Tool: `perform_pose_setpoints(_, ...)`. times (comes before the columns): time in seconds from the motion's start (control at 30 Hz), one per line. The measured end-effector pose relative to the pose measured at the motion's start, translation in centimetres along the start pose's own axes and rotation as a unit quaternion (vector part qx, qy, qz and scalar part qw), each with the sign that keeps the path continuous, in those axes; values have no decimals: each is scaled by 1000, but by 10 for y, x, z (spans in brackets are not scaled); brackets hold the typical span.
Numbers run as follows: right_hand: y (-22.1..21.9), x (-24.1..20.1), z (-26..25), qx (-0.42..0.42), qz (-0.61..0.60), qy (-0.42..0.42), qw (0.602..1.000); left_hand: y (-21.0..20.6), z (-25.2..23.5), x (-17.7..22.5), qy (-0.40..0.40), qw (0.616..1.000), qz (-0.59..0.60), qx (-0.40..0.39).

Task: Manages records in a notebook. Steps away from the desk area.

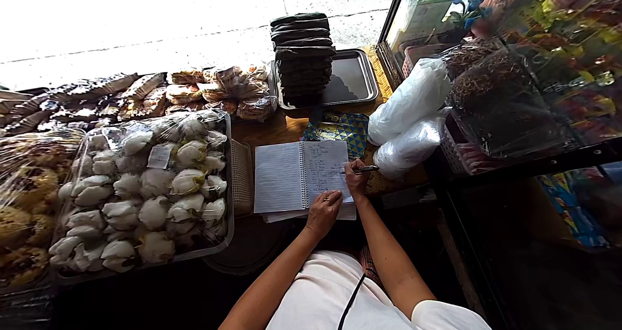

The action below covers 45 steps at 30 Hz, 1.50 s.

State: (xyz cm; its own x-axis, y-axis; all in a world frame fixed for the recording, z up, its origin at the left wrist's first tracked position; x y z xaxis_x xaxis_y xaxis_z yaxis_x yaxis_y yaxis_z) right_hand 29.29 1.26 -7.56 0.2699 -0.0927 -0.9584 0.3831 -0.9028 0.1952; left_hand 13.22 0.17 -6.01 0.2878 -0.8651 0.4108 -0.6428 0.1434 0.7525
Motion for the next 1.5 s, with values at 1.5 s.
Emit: perform_pose_setpoints(1.5, 3, 3, -2, 25, -3, 16, 1000, 1, -1, 1, 4, 1000, 10, 3)
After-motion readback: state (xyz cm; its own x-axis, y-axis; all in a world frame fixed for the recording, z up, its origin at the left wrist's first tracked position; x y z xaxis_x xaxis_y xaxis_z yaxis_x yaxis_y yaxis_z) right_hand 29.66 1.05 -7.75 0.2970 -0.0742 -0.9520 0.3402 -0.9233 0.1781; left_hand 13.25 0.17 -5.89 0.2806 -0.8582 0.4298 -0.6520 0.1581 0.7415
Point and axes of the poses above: each hand's wrist, its own z-axis away from the middle knuckle, its own y-axis out of the back of the hand, x = y × z, the point moved 4 cm from there along -z, towards the middle knuckle, and after that the axes turned 6 degrees about x, right-handed, at the moved point
